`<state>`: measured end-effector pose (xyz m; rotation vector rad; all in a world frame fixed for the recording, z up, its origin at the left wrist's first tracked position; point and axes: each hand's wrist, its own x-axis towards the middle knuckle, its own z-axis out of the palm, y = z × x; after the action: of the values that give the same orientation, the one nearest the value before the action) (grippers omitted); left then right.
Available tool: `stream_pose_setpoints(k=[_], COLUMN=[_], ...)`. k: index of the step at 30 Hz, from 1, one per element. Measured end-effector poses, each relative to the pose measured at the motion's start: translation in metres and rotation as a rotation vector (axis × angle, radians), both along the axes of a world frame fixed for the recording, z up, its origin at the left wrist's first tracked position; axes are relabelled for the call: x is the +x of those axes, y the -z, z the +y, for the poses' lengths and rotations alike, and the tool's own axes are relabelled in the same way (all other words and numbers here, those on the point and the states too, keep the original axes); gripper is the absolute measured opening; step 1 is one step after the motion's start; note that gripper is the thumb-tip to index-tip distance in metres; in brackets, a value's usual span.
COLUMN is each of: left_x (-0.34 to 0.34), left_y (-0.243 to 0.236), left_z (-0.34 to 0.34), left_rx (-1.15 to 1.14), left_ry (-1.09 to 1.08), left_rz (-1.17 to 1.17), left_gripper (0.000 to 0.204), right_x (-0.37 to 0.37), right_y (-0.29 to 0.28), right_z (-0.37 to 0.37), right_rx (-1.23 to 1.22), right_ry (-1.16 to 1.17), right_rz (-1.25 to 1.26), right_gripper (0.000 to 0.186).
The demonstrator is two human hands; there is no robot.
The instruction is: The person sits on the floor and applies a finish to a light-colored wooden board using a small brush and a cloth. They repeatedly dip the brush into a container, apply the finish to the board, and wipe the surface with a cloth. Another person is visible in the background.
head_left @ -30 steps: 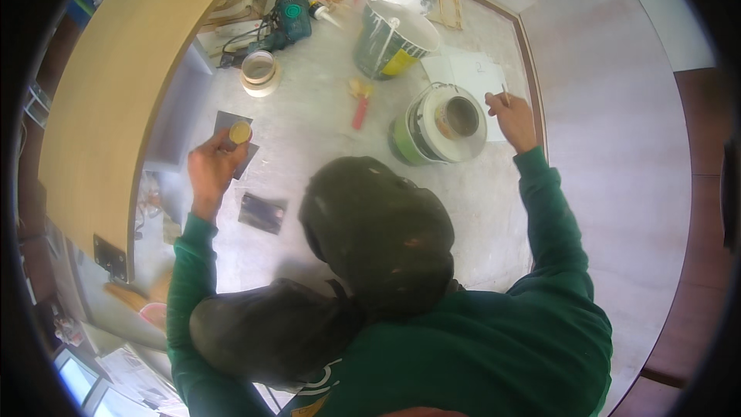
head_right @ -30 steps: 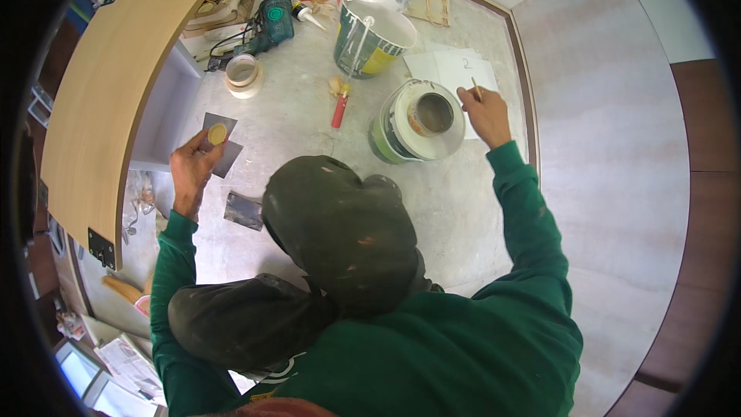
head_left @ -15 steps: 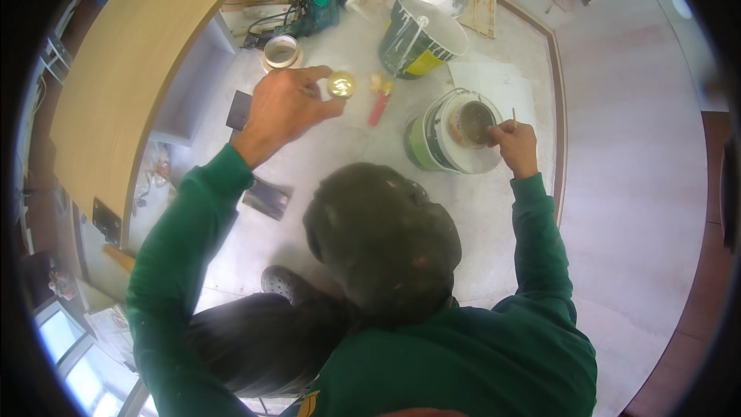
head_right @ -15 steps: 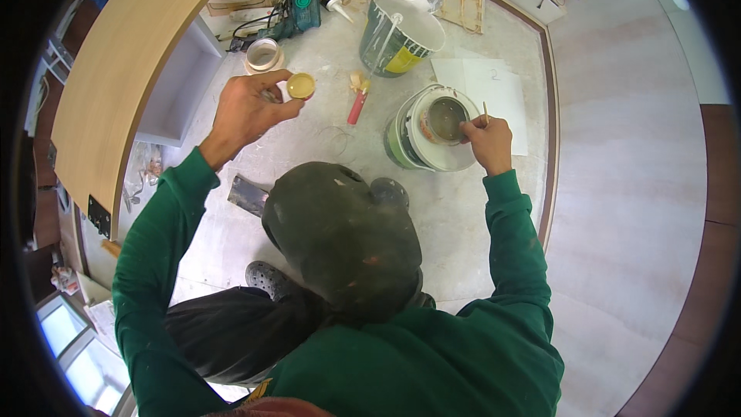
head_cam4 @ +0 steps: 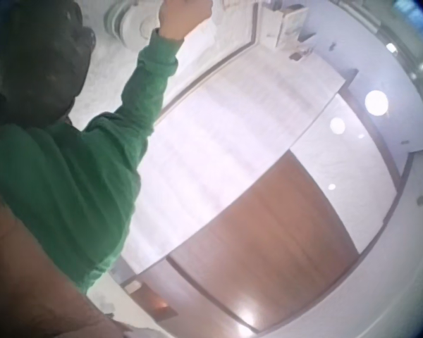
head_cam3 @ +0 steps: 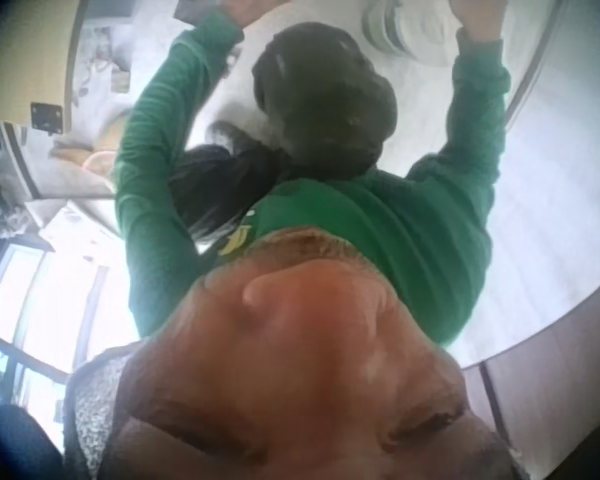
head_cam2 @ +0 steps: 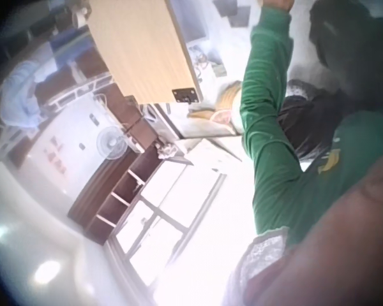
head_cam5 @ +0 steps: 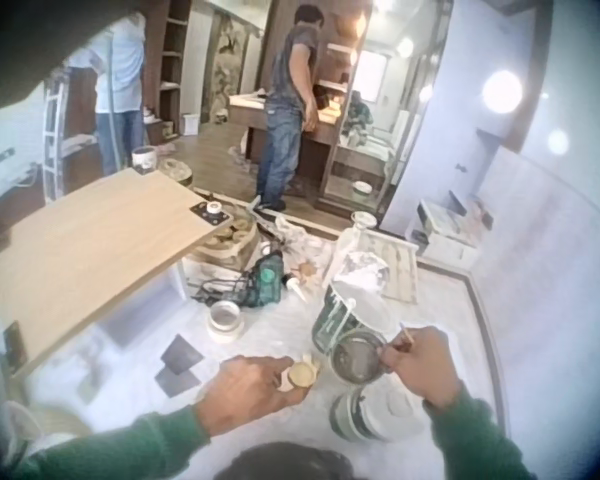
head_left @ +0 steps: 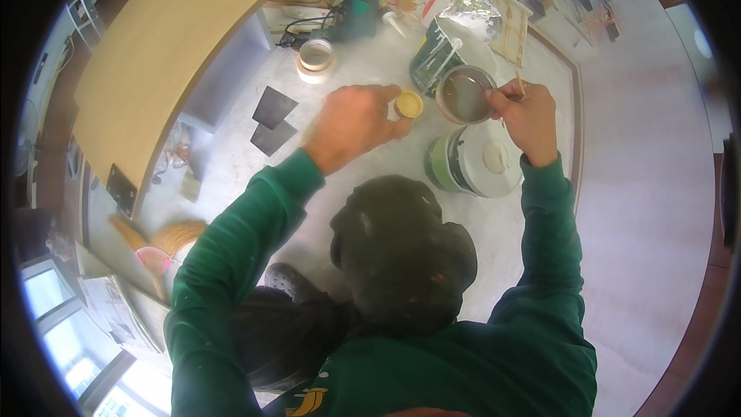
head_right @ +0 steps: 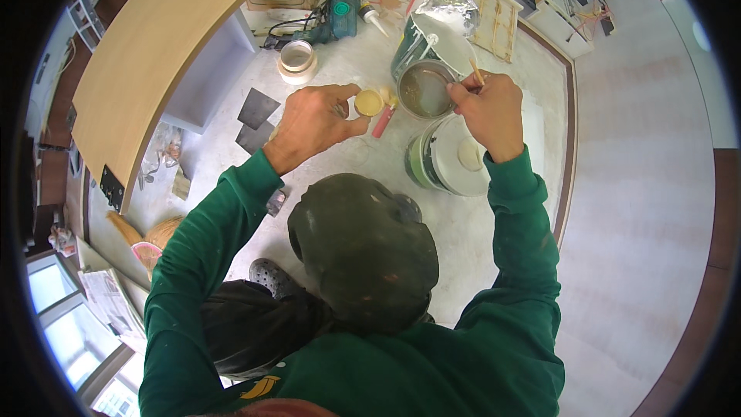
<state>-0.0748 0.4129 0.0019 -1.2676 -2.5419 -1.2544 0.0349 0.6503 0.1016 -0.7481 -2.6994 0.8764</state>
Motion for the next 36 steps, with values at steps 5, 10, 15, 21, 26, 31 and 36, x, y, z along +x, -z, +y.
stream_pose_setpoints(k=[5, 10, 15, 21, 26, 31, 36], left_x=[0.001, 0.0, 0.0, -0.002, -0.005, -0.007, -0.008], left_y=[-0.002, -0.002, -0.001, -0.01, -0.011, -0.015, -0.02], left_z=[-0.007, -0.01, -0.012, -0.014, -0.014, -0.014, -0.014], left_rx=[0.001, -0.004, 0.001, 0.027, 0.034, 0.035, 0.027], left_ry=[-0.016, 0.001, -0.005, -0.006, -0.023, -0.03, -0.033], left_rz=[-0.021, -0.043, -0.029, -0.05, -0.085, -0.091, -0.118], left_gripper=[0.037, 0.036, 0.038, 0.043, 0.042, 0.041, 0.041], right_x=[-0.018, -0.028, -0.035, -0.039, -0.04, -0.039, -0.04], right_y=[-0.002, -0.002, -0.007, -0.009, -0.011, -0.012, -0.011], right_z=[-0.011, -0.025, -0.042, -0.056, -0.065, -0.072, -0.074], right_rx=[0.126, 0.259, 0.451, 0.574, 0.668, 0.752, 0.828], right_ry=[-0.083, -0.159, -0.19, -0.171, -0.204, -0.233, -0.246], right_rz=[0.058, 0.103, 0.124, 0.082, 0.11, 0.153, 0.197], right_gripper=[0.023, 0.022, 0.021, 0.016, 0.018, 0.018, 0.017])
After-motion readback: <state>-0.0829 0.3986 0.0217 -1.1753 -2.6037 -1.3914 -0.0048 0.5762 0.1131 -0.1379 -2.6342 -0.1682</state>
